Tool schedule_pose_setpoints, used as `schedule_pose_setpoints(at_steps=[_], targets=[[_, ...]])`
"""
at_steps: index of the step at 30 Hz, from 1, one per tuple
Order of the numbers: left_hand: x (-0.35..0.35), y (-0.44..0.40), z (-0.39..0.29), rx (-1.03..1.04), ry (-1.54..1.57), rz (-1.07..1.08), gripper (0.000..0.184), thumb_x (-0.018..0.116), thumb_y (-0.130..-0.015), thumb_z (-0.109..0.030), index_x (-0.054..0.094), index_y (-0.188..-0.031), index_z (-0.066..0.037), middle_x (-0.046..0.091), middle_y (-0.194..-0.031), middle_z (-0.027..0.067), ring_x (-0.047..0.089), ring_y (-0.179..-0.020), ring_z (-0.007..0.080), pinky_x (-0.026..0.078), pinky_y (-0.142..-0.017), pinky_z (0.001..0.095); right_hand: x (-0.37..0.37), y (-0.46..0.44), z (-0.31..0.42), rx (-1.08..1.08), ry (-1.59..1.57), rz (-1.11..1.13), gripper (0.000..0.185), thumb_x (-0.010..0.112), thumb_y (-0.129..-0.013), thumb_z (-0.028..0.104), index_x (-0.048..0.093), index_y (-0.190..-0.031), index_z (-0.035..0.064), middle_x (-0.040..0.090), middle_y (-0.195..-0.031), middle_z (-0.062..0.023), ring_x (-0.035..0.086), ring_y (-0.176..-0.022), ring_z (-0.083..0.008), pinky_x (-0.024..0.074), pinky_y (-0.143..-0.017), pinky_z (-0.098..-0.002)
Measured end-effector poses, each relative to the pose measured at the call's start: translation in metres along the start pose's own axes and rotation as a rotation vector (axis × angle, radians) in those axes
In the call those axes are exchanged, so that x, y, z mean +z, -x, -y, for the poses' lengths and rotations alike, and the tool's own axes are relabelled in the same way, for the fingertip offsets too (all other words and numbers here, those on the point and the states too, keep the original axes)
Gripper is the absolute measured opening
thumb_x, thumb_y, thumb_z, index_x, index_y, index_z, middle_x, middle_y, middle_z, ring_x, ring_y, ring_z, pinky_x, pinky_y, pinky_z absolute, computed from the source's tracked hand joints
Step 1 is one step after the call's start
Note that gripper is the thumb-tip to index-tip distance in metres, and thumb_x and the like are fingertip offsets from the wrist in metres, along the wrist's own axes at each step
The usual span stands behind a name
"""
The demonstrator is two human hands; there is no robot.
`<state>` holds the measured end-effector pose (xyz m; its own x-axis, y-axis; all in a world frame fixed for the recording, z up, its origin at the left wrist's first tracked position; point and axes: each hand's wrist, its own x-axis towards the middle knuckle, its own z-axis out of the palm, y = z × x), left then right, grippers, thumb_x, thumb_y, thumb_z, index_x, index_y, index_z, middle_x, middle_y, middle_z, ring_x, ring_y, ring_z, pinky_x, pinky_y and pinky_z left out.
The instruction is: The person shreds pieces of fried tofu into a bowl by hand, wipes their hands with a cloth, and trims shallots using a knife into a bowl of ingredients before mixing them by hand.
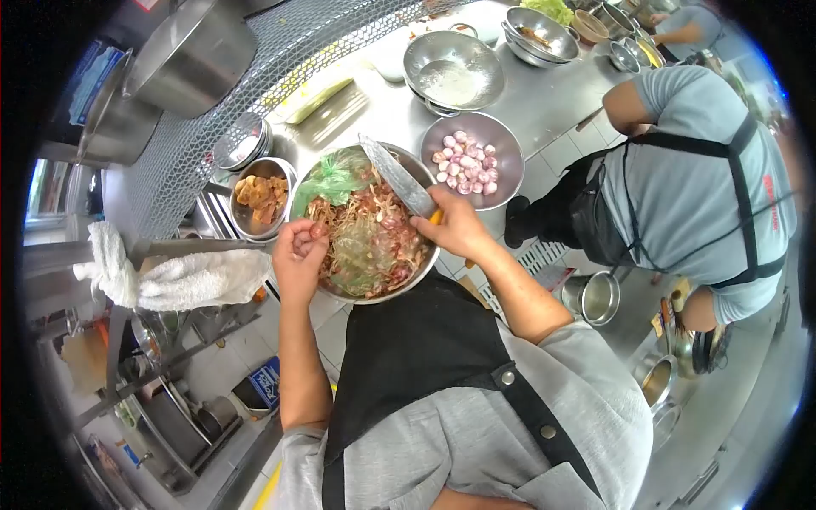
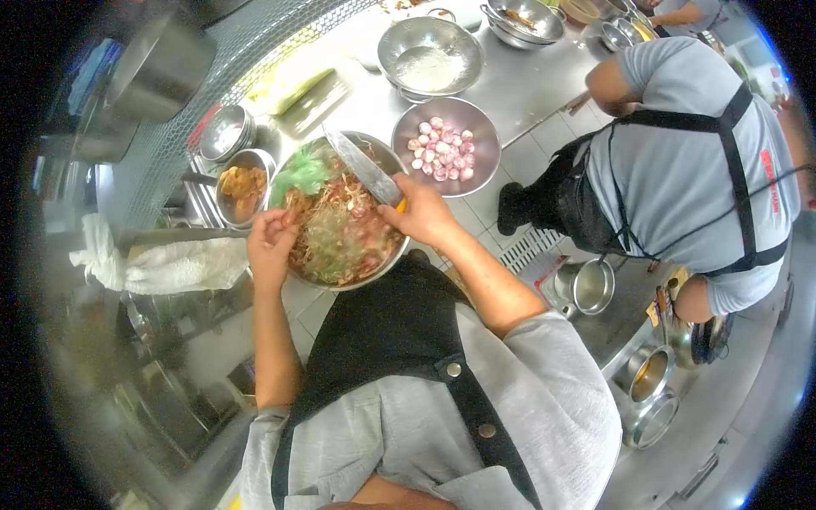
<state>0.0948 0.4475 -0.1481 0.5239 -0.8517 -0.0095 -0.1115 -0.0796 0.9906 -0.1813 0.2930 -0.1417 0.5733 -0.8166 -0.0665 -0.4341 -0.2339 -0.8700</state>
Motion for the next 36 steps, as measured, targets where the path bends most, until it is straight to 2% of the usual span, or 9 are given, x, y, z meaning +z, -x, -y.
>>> schedule_pose_setpoints(at_steps=[5, 11, 15, 17, 20, 26, 29, 31, 36], targets=[[0.005, 0.007, -0.011, -0.069, 0.243, -0.04, 0.032, 0.068, -0.096, 0.003, 0.059, -0.125, -0.002, 0.07, -0.114, 0.0093, 0.069, -0.097, 0.0132, 0.057, -0.082, 0.0263, 0.001, 0.002, -0.004, -0.028, -0.026, 0.05, 0.045, 0.078, -0.089, 0.025, 0.062, -0.124, 0.0006, 0.072, -0.102, -0.0242, 0.072, -0.096, -0.0393, 0.0556, -0.086, -0.0466], [0.007, 0.013, -0.012, -0.234, 0.274, 0.172, 0.045, 0.067, -0.099, 0.0, 0.057, -0.142, -0.006, 0.067, -0.137, 0.0123, 0.072, -0.105, 0.0175, 0.058, -0.083, 0.0278, 0.003, 0.008, -0.002, -0.006, -0.055, 0.049, 0.05, 0.076, -0.091, 0.021, 0.06, -0.133, -0.002, 0.075, -0.101, -0.0224, 0.074, -0.095, -0.0349, 0.0563, -0.087, -0.0427], [0.018, 0.016, -0.017, -0.124, 0.101, 0.088, 0.038, 0.071, -0.093, 0.006, 0.065, -0.129, -0.005, 0.064, -0.111, -0.0006, 0.065, -0.089, 0.0082, 0.053, -0.077, 0.0221, -0.009, 0.014, 0.033, 0.077, -0.121, 0.086, 0.054, 0.077, -0.09, 0.02, 0.059, -0.136, -0.0026, 0.074, -0.105, -0.0236, 0.074, -0.098, -0.035, 0.056, -0.091, -0.0424], [0.015, 0.018, -0.022, -0.196, 0.131, 0.077, 0.035, 0.073, -0.09, 0.008, 0.068, -0.123, -0.004, 0.057, -0.102, -0.0038, 0.06, -0.085, 0.0052, 0.05, -0.073, 0.0207, -0.01, 0.015, 0.037, 0.084, -0.077, 0.132, 0.06, 0.079, -0.091, 0.016, 0.055, -0.143, -0.0016, 0.073, -0.104, -0.0124, 0.069, -0.091, -0.0187, 0.056, -0.084, -0.034], [0.006, 0.02, -0.019, -0.288, 0.212, 0.178, 0.04, 0.073, -0.09, 0.008, 0.064, -0.127, -0.003, 0.059, -0.112, -0.0018, 0.06, -0.087, 0.0044, 0.049, -0.072, 0.0213, 0.001, 0.014, 0.022, -0.03, -0.094, 0.104, 0.058, 0.079, -0.088, 0.02, 0.059, -0.138, -0.0009, 0.073, -0.111, -0.0242, 0.073, -0.104, -0.0341, 0.0559, -0.094, -0.0412], [0.017, 0.021, -0.03, -0.267, 0.52, 0.12, 0.034, 0.063, -0.102, -0.007, 0.056, -0.135, -0.002, 0.064, -0.125, 0.0111, 0.069, -0.114, 0.0269, 0.058, -0.098, 0.0374, 0.012, 0.013, 0.03, -0.006, -0.158, 0.185, 0.061, 0.082, -0.086, 0.022, 0.06, -0.138, 0.001, 0.072, -0.117, -0.0221, 0.072, -0.106, -0.0329, 0.0557, -0.093, -0.0403], [0.008, 0.022, -0.019, -0.324, 0.728, 0.191, 0.032, 0.061, -0.105, -0.012, 0.056, -0.135, -0.002, 0.067, -0.122, 0.0113, 0.07, -0.113, 0.0278, 0.058, -0.096, 0.037, 0.016, 0.01, 0.047, -0.008, -0.152, 0.181, 0.06, 0.084, -0.085, 0.024, 0.062, -0.135, -0.0003, 0.072, -0.118, -0.0205, 0.071, -0.106, -0.0312, 0.0548, -0.095, -0.0396], [0.006, 0.023, -0.022, -0.341, 0.762, 0.245, 0.034, 0.06, -0.106, -0.014, 0.056, -0.137, -0.001, 0.069, -0.121, 0.0109, 0.071, -0.11, 0.0262, 0.059, -0.091, 0.0362, 0.02, 0.005, 0.053, -0.117, -0.228, 0.189, 0.06, 0.085, -0.086, 0.015, 0.061, -0.138, -0.0008, 0.071, -0.112, -0.0067, 0.063, -0.099, -0.012, 0.0527, -0.088, -0.0294], [0.022, 0.032, -0.032, -0.294, 0.781, 0.219, 0.037, 0.061, -0.107, -0.017, 0.058, -0.141, -0.001, 0.071, -0.121, 0.0139, 0.071, -0.106, 0.0228, 0.058, -0.093, 0.0386, 0.029, -0.004, 0.072, -0.221, -0.278, 0.255, 0.061, 0.088, -0.082, 0.021, 0.064, -0.133, -0.0008, 0.072, -0.116, -0.0126, 0.066, -0.107, -0.0194, 0.0525, -0.094, -0.0343]])
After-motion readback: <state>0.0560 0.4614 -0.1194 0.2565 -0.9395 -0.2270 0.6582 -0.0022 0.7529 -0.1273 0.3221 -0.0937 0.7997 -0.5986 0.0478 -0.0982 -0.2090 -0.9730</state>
